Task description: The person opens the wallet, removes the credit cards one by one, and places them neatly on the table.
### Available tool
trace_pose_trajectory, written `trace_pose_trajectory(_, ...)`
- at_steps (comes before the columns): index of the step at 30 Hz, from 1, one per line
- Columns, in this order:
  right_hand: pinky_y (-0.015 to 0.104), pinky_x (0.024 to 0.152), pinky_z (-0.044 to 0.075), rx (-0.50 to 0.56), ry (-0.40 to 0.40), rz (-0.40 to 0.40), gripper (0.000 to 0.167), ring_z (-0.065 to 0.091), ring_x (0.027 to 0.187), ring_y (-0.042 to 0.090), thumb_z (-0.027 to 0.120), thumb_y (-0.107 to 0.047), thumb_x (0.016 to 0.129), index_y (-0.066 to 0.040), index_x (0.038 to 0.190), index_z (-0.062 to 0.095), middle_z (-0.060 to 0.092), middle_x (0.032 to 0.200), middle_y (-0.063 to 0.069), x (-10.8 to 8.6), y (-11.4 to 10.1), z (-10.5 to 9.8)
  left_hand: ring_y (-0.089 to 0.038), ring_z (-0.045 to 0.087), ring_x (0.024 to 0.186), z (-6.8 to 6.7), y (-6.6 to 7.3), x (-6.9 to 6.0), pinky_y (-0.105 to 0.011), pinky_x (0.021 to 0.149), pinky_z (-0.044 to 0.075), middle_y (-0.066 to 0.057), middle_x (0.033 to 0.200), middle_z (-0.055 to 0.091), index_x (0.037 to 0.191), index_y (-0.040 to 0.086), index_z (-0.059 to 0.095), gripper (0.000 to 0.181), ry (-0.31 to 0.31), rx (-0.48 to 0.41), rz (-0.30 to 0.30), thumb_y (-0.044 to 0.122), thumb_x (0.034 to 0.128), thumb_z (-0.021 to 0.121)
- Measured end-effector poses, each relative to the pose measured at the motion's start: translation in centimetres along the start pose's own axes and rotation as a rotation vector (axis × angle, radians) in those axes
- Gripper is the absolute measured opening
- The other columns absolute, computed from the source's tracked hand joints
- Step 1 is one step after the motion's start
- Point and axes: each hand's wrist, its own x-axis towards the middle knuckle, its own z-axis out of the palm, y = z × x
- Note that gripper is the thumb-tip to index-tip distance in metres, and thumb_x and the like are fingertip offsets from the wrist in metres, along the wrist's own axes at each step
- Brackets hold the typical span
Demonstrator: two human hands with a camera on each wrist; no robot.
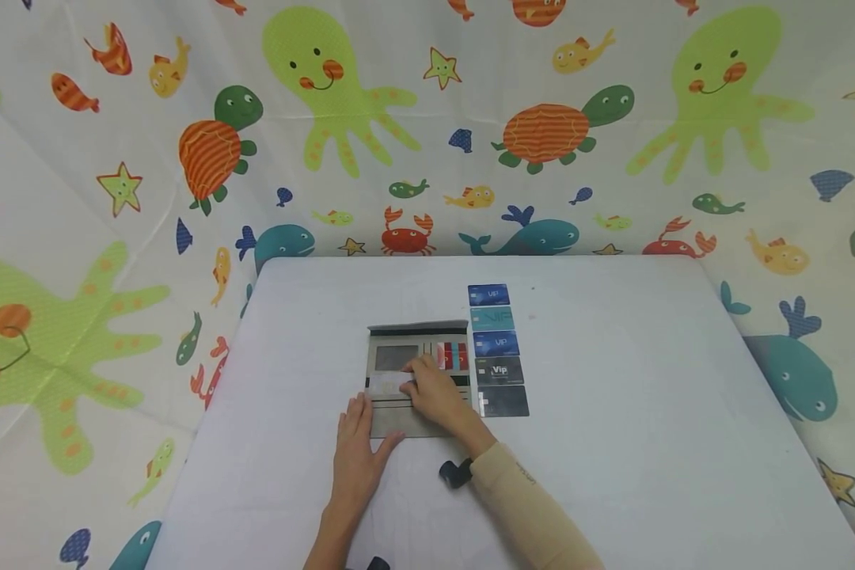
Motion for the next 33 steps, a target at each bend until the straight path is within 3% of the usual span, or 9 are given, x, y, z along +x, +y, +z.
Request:
trace_pose_trajectory(7,0.034,0.083,0.059,0.013,0.020,0.018,0.025,0.063,0.090,0.017,0.064,-0.026,0.099,-0.010,0.119,0.060,0.059,0.115,0.007,0.09,0.05,0.26,-0.038,0.024,0.154,0.01,0.08,0.02,-0.055,0.126,0.020,-0.017,0.163,0.032,0.152,-0.002,0.037,0.089,-0.001,-0.003,-0.006,0.041,0.0853,0.077)
trace_pose_trajectory(16,0.035,0.089,0.058,0.051,0.018,-0.022,0.028,0.065,0.101,0.018,0.063,-0.023,0.098,-0.011,0.123,0.057,0.066,0.116,0.006,-0.06,0.41,0.22,-0.038,0.024,0.154,0.15,-0.14,0.01,-0.055,0.126,0.020,-0.018,0.163,0.031,0.152,-0.002,0.037,0.089,-0.001,-0.004,-0.001,0.040,0.0853,0.078)
trace_pose_trajectory(21,0.034,0.086,0.058,0.123,0.000,-0.013,0.033,0.066,0.097,0.017,0.064,-0.018,0.096,-0.011,0.126,0.055,0.067,0.118,0.007,-0.29,0.53,-0.06,-0.038,0.025,0.153,0.18,-0.22,-0.01,-0.054,0.126,0.020,-0.018,0.163,0.031,0.152,-0.001,0.037,0.089,0.009,-0.005,0.007,0.040,0.0851,0.078)
trace_pose_trajectory(28,0.035,0.081,0.058,0.163,0.031,-0.019,0.026,0.066,0.092,0.018,0.064,-0.015,0.095,-0.009,0.119,0.055,0.069,0.110,0.010,-0.40,0.47,-0.36,-0.038,0.026,0.153,0.34,-0.31,-0.06,-0.049,0.128,0.017,-0.020,0.162,0.033,0.151,-0.004,0.039,0.088,0.034,-0.011,0.044,0.042,0.0857,0.077)
trace_pose_trajectory(33,0.025,0.071,0.054,0.199,0.038,-0.016,0.017,0.059,0.082,0.012,0.061,-0.016,0.097,-0.010,0.113,0.057,0.067,0.101,0.005,-0.56,0.60,-0.32,-0.040,0.027,0.152,0.30,-0.30,-0.12,-0.047,0.129,0.016,-0.021,0.162,0.033,0.150,-0.005,0.039,0.088,0.044,-0.013,0.052,0.042,0.0855,0.077)
